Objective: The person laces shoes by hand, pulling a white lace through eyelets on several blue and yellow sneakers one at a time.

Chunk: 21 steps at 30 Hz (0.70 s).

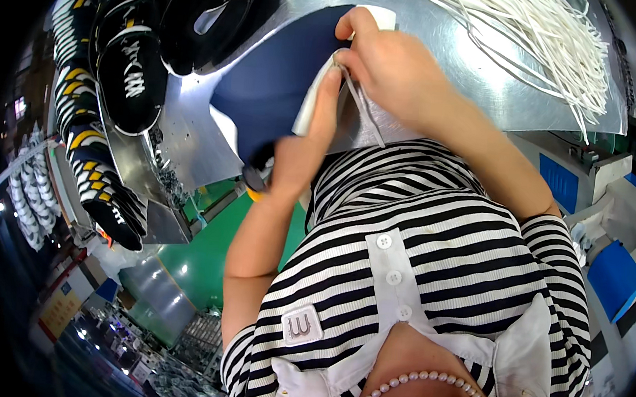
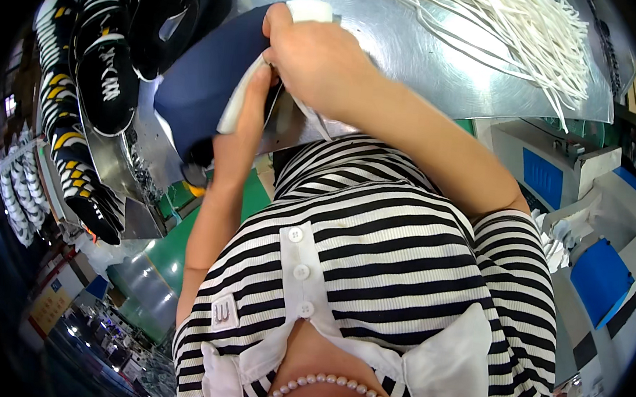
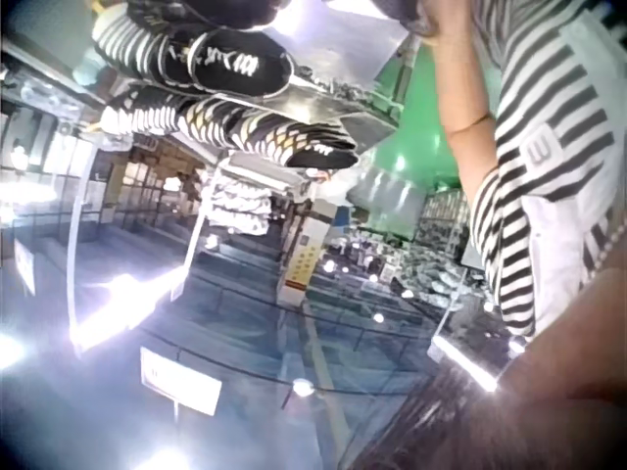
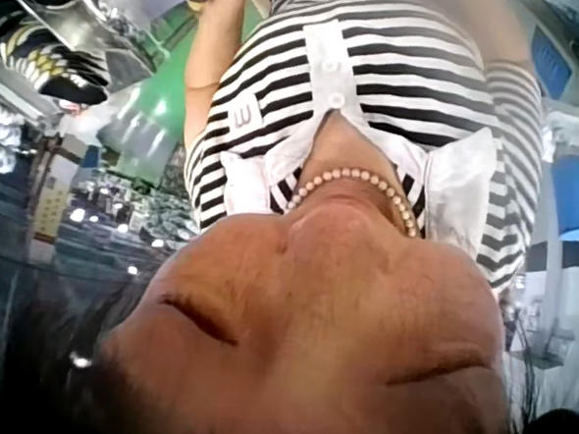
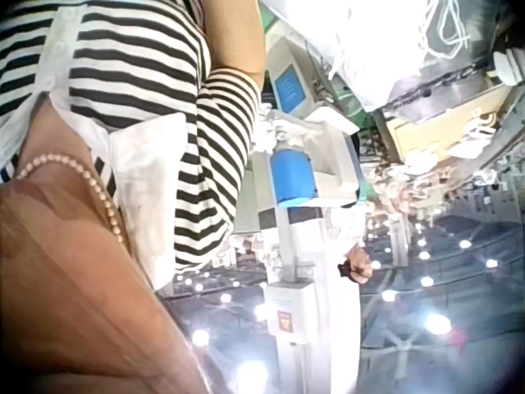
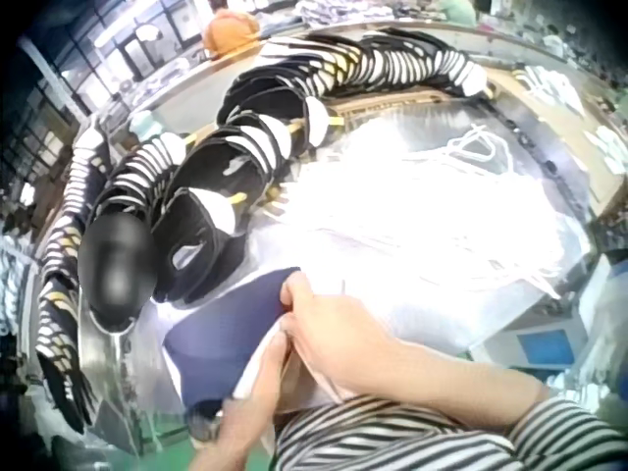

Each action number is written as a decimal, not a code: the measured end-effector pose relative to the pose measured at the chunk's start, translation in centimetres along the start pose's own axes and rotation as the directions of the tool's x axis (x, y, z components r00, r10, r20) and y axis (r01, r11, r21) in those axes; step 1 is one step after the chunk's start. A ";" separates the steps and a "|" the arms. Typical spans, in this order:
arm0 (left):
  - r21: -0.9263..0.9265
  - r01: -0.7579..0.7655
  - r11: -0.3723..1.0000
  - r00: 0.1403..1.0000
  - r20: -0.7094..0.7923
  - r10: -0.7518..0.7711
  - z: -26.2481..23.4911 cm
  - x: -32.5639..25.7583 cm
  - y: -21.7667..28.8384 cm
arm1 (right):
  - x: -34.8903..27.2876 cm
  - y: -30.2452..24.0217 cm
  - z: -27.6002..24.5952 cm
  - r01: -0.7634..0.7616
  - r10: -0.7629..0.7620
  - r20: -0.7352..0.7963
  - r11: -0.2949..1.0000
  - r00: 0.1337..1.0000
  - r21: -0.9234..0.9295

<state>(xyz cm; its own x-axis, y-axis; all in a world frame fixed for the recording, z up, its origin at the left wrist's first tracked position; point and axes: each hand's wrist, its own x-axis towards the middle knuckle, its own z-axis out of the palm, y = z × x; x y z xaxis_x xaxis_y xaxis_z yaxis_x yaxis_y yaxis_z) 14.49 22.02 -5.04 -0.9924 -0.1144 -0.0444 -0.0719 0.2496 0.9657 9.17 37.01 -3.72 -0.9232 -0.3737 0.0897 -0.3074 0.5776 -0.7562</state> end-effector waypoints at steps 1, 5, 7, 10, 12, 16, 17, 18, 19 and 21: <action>-0.079 0.119 0.990 0.993 -0.004 -0.119 -0.5 0.4 0.7 | 0.4 0.6 -0.3 0.055 -0.051 0.050 0.996 0.997 -0.073; -0.304 0.215 0.928 0.977 0.069 -0.204 -4.1 1.9 0.5 | -1.3 0.4 -5.7 -0.032 0.033 -0.009 0.996 0.999 0.085; -0.361 0.262 0.895 0.964 0.141 -0.225 -3.9 2.7 1.2 | -0.7 2.4 -6.0 -0.051 0.070 -0.119 0.986 0.990 0.156; -0.197 0.240 0.950 0.969 0.102 -0.224 -3.0 3.5 2.1 | 1.3 3.6 -3.6 -0.284 0.259 0.125 0.785 0.958 0.551; 0.051 0.190 0.980 0.979 0.060 -0.193 -4.5 4.6 0.6 | 1.9 3.3 -3.1 -0.254 0.278 0.058 0.747 0.959 0.615; 0.044 0.062 0.997 0.921 0.381 -0.074 -5.4 5.1 1.7 | 4.8 5.2 -2.2 -0.289 0.401 0.011 0.642 0.916 0.710; 0.299 -0.194 0.934 0.878 0.478 0.029 -5.6 4.7 3.2 | 5.0 6.2 -2.5 -0.235 0.364 -0.039 0.676 0.931 0.699; 0.488 -0.392 0.779 0.885 0.430 0.176 -5.3 4.0 2.7 | 5.0 6.1 -2.2 -0.191 0.322 -0.067 0.700 0.944 0.688; 0.546 -0.319 0.775 0.920 0.373 0.116 -5.3 3.8 2.6 | 4.6 5.9 -2.0 -0.171 0.324 -0.098 0.705 0.941 0.688; 0.592 -0.375 0.713 0.926 0.279 0.256 -5.2 3.4 1.8 | 2.8 4.6 -2.1 -0.125 0.321 -0.165 0.717 0.933 0.686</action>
<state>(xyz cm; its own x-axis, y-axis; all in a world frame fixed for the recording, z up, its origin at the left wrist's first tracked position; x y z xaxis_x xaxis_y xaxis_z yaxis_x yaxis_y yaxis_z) 11.48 17.11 -2.13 -0.9648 0.2261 0.1344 0.2624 0.7902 0.5538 4.73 40.09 -5.58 -0.9977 -0.0432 -0.0517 0.0533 -0.0364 -0.9979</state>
